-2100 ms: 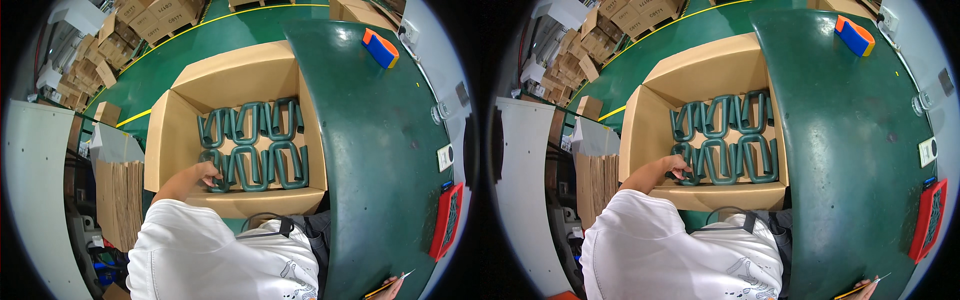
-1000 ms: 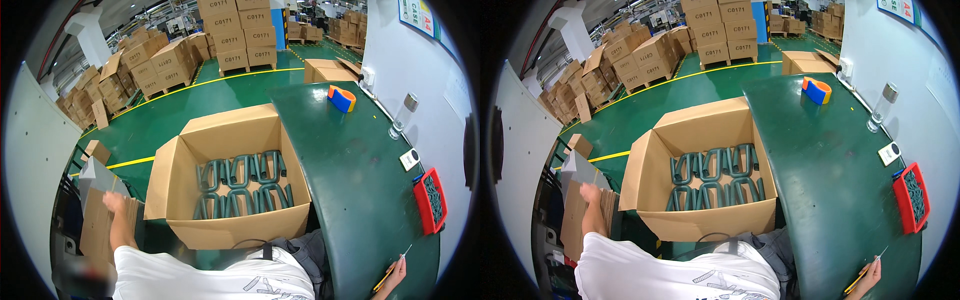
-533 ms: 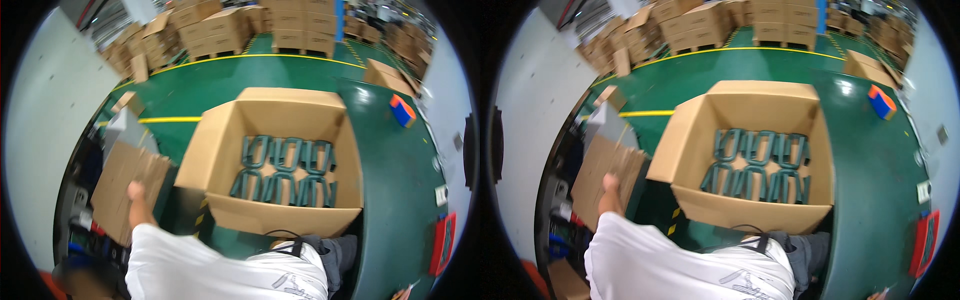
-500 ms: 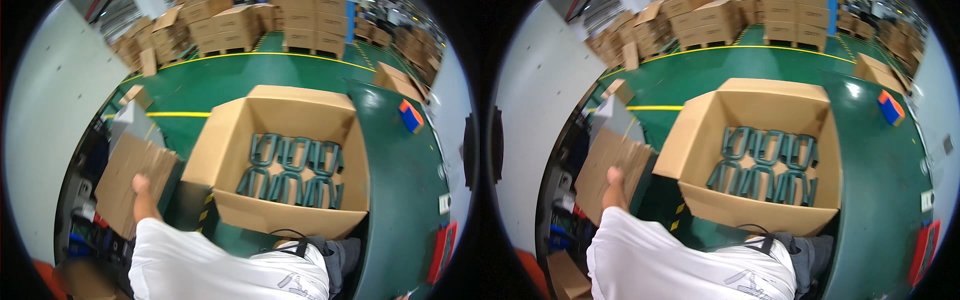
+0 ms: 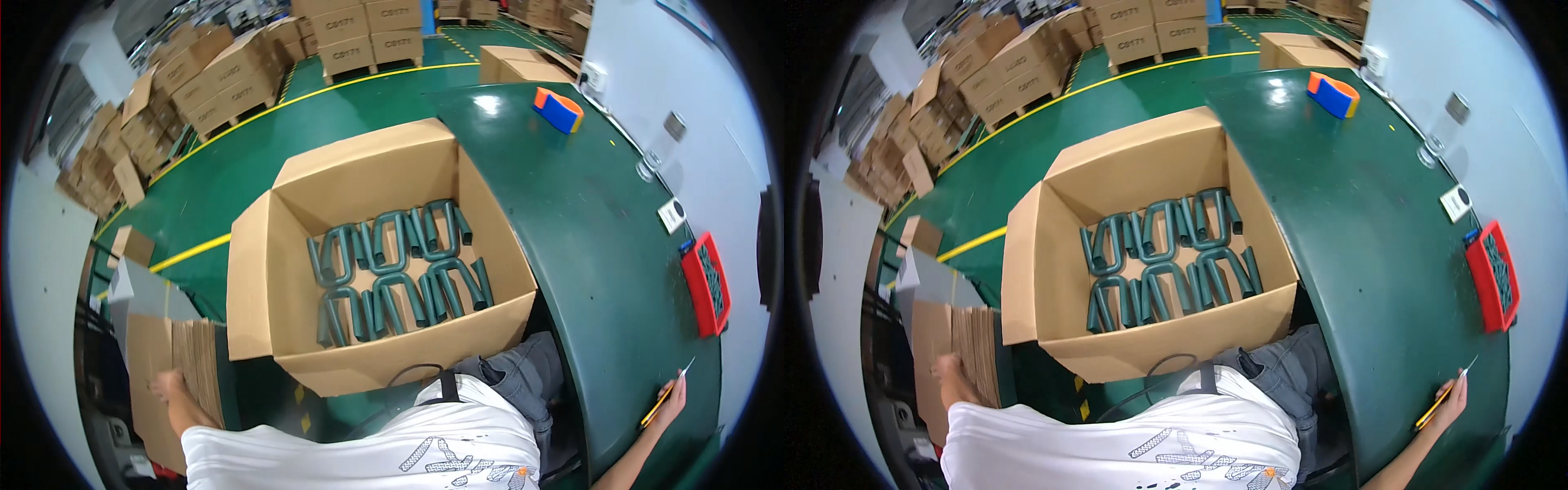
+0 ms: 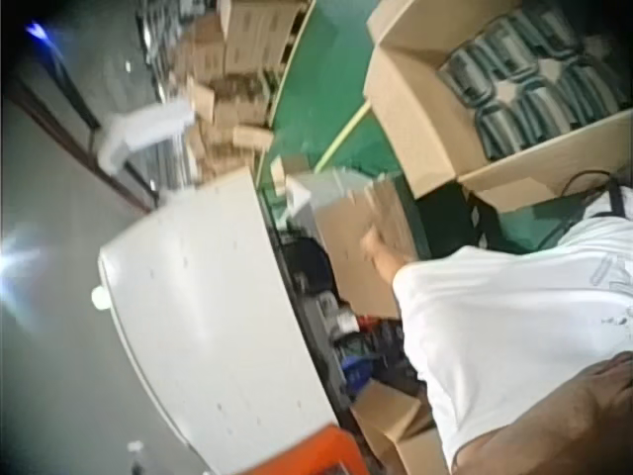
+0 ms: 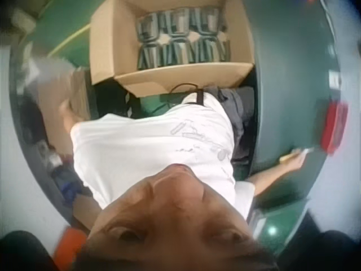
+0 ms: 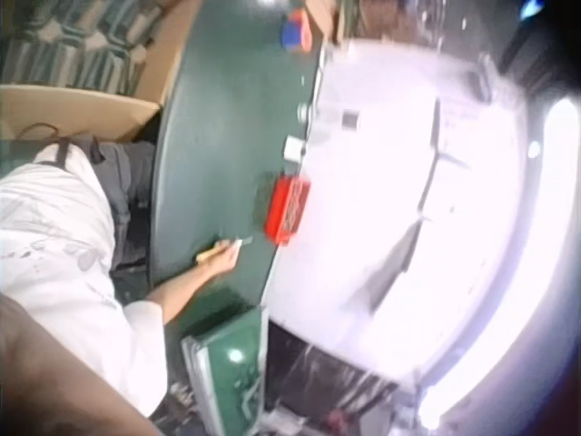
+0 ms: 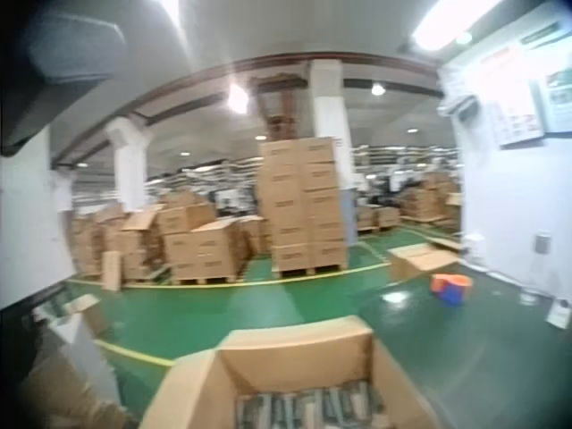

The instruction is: Debur and inspect green U-shaped plastic handles and place them into a shipping box.

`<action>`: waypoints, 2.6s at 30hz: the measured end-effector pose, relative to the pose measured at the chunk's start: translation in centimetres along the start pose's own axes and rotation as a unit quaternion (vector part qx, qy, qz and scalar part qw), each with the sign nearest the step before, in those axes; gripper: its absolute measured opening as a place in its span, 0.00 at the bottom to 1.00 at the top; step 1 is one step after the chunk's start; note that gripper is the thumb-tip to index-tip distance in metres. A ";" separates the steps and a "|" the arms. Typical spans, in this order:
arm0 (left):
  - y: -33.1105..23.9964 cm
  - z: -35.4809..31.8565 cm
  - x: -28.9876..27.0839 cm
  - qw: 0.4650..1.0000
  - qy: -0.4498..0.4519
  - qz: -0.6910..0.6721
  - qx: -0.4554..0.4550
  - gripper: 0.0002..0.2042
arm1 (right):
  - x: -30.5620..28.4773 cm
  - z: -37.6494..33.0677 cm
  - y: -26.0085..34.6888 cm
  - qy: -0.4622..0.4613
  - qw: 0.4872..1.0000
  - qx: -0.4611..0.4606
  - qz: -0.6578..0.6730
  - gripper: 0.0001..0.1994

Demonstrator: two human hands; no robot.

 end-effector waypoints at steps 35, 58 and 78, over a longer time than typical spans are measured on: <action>-23.6 -58.1 5.1 0.180 0.211 -0.020 0.961 0.07 | 3.2 -2.4 1.1 0.026 0.998 0.054 0.034 0.16; -31.3 -61.3 2.6 0.499 0.081 -0.222 0.834 0.31 | 5.0 -5.4 4.2 0.030 0.992 0.115 -0.033 0.17; -6.0 -97.0 -15.4 -0.146 0.401 -0.464 0.776 0.18 | 3.5 -6.2 3.6 -0.039 0.986 0.110 -0.120 0.17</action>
Point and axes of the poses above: each hand's wrist, its own z-axis towards the middle knuckle, its own x-axis out of the palm, y = z × x, the point moved 4 cm from there along z, towards the middle knuckle, and after that the axes turned 5 degrees about z, right-handed, at the moved point
